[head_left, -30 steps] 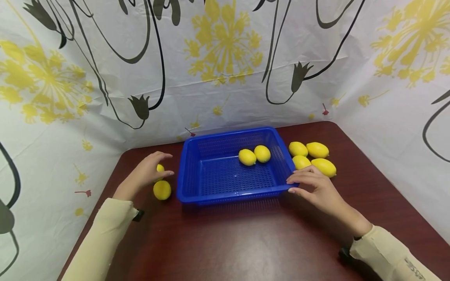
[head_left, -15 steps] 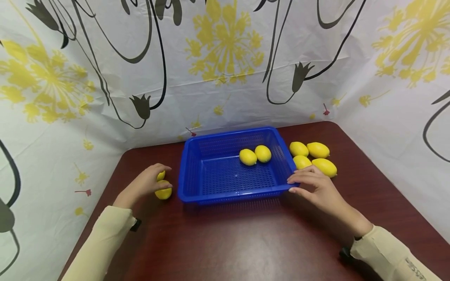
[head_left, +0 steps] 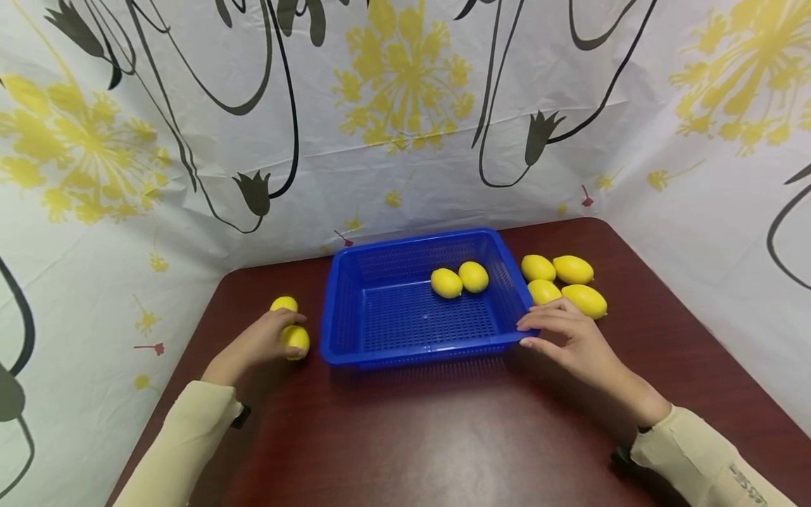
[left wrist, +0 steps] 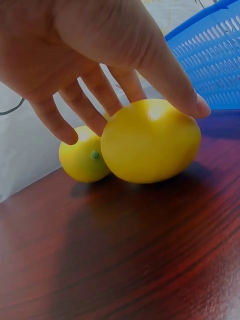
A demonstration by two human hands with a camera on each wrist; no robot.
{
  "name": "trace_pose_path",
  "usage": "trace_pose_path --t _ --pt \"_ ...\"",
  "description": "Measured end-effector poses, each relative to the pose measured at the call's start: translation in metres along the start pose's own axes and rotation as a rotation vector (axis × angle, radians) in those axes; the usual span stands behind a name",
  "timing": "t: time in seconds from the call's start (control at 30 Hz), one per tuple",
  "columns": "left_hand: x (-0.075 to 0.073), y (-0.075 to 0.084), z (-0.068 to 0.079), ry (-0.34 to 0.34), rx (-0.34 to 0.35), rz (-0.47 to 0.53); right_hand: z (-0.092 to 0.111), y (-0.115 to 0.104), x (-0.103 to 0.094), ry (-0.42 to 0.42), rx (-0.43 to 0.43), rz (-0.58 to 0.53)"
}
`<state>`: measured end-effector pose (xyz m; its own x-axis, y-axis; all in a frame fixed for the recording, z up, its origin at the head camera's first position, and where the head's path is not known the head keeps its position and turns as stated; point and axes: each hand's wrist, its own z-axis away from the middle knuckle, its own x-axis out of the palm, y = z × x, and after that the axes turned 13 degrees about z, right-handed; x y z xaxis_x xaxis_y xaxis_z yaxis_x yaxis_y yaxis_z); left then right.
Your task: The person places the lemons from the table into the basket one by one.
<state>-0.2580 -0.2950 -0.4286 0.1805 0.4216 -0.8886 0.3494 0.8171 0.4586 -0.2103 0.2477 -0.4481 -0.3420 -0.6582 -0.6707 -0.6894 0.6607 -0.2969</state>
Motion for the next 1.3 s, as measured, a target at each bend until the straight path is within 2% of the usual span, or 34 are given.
trace_pose_path --t 0.43,0.7,1.3 --pt "0.004 -0.006 0.005 -0.021 0.008 -0.009 0.0 -0.001 0.0 -0.004 0.001 -0.002" --pt "0.008 -0.004 0.008 -0.018 -0.016 -0.001 0.0 -0.002 -0.001 -0.011 0.007 0.004" --pt "0.011 -0.008 0.004 -0.017 -0.027 -0.064 0.0 0.0 0.001 -0.004 0.003 0.005"
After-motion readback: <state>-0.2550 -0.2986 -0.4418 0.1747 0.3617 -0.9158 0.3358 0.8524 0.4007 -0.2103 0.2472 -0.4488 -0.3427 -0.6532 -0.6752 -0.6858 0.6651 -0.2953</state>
